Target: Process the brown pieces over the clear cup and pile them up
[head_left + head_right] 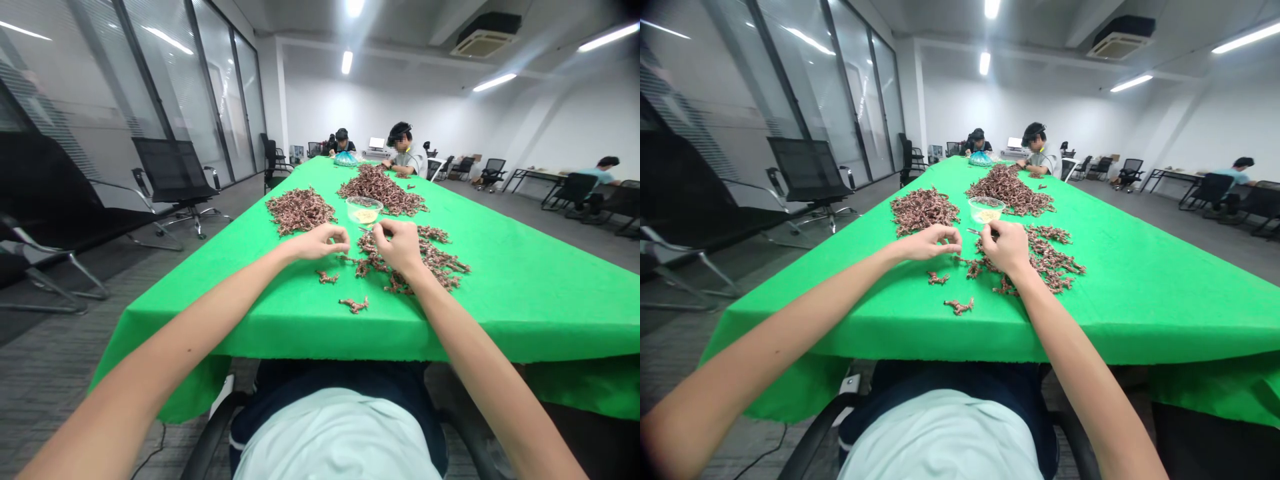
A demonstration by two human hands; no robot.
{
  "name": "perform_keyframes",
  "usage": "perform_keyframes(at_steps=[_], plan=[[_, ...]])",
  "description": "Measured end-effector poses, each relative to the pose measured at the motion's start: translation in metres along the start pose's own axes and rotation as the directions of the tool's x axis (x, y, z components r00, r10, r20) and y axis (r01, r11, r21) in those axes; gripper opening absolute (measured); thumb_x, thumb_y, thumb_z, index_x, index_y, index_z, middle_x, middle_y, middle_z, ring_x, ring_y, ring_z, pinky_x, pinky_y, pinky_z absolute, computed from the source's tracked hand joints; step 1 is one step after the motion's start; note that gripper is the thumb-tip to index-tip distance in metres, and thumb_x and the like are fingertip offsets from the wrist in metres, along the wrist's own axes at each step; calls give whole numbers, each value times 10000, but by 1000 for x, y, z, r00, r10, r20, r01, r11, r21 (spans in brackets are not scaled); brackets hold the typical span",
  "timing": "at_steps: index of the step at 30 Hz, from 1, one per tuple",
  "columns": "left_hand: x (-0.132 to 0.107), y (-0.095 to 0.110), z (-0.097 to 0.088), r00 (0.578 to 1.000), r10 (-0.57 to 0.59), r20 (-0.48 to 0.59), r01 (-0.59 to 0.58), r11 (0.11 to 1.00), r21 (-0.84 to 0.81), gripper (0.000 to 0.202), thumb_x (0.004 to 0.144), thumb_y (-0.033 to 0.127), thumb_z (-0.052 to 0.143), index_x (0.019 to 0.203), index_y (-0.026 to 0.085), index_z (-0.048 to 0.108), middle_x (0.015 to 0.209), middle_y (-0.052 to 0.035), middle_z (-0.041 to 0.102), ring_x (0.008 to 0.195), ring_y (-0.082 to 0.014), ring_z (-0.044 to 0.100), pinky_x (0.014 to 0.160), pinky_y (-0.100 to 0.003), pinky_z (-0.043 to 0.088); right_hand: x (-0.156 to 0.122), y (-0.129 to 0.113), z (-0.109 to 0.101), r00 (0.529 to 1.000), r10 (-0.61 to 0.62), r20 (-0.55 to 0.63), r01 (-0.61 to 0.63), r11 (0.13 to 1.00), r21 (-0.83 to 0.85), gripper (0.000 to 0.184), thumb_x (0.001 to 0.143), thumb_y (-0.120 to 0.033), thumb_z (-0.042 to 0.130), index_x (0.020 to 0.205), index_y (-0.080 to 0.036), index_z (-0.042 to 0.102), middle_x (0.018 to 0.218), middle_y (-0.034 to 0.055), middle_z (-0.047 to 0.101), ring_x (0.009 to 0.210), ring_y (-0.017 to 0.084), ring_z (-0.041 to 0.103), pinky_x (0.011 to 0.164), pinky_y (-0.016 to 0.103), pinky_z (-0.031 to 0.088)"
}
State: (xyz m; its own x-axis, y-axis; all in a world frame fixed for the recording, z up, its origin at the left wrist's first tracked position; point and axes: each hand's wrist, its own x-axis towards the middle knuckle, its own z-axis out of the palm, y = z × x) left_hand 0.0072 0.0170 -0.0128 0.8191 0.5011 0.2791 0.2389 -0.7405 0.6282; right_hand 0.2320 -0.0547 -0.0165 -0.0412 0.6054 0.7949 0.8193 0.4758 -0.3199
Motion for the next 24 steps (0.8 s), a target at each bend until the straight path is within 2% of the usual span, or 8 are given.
perform_keyframes(at_steps=[3,6,9,13,17,20,24], plan=[[-1,1,-1,1000,-24,-7,24,1000,-6,280,844,439,706,946,180,733,927,-76,737,811,-176,641,731,-291,455,0,0,0,1000,5,5,-5,1000,-8,346,888,-307,485,562,-200,440,534,-9,428,522,117,352,580,292,264],[-3,4,1,997,-53,55,48,996,74,321,771,451,776,980,207,774,980,-74,742,845,-190,642,728,-286,451,0,0,0,1000,13,5,-13,1000,-10,344,887,-303,488,561,-198,456,531,-7,437,522,119,358,577,290,263],[-4,7,3,994,-27,105,15,993,119,316,692,430,837,928,222,799,987,-67,730,885,-204,637,772,-296,453,0,0,0,1000,14,10,-14,1000,-12,341,885,-301,492,561,-196,469,530,-5,443,521,119,359,573,291,260],[-3,7,3,990,12,143,-32,990,139,213,771,398,770,830,193,776,936,-71,724,854,-195,645,794,-307,458,0,1,1,1000,10,21,-10,1000,-20,342,889,-308,495,567,-196,474,538,-7,440,523,118,363,575,290,262],[-3,4,2,991,-24,130,3,988,158,209,816,371,719,874,171,738,913,-75,736,829,-188,653,762,-300,468,0,2,1,1000,3,23,-2,1000,-19,334,888,-304,496,574,-192,478,543,-14,438,524,112,361,582,285,265],[-2,1,4,998,-34,47,30,996,87,219,839,366,702,930,168,710,955,-85,736,839,-183,657,753,-296,476,0,0,0,1000,3,26,-3,1000,-9,333,884,-301,496,569,-193,477,538,-14,434,521,112,355,581,284,269],[2,3,7,1000,-5,-24,1,986,-164,218,880,366,680,975,172,647,1045,-102,730,955,-187,680,835,-313,502,-1,0,0,1000,8,24,-8,1000,-6,343,883,-311,496,561,-195,465,530,-15,424,516,112,359,577,284,270]])
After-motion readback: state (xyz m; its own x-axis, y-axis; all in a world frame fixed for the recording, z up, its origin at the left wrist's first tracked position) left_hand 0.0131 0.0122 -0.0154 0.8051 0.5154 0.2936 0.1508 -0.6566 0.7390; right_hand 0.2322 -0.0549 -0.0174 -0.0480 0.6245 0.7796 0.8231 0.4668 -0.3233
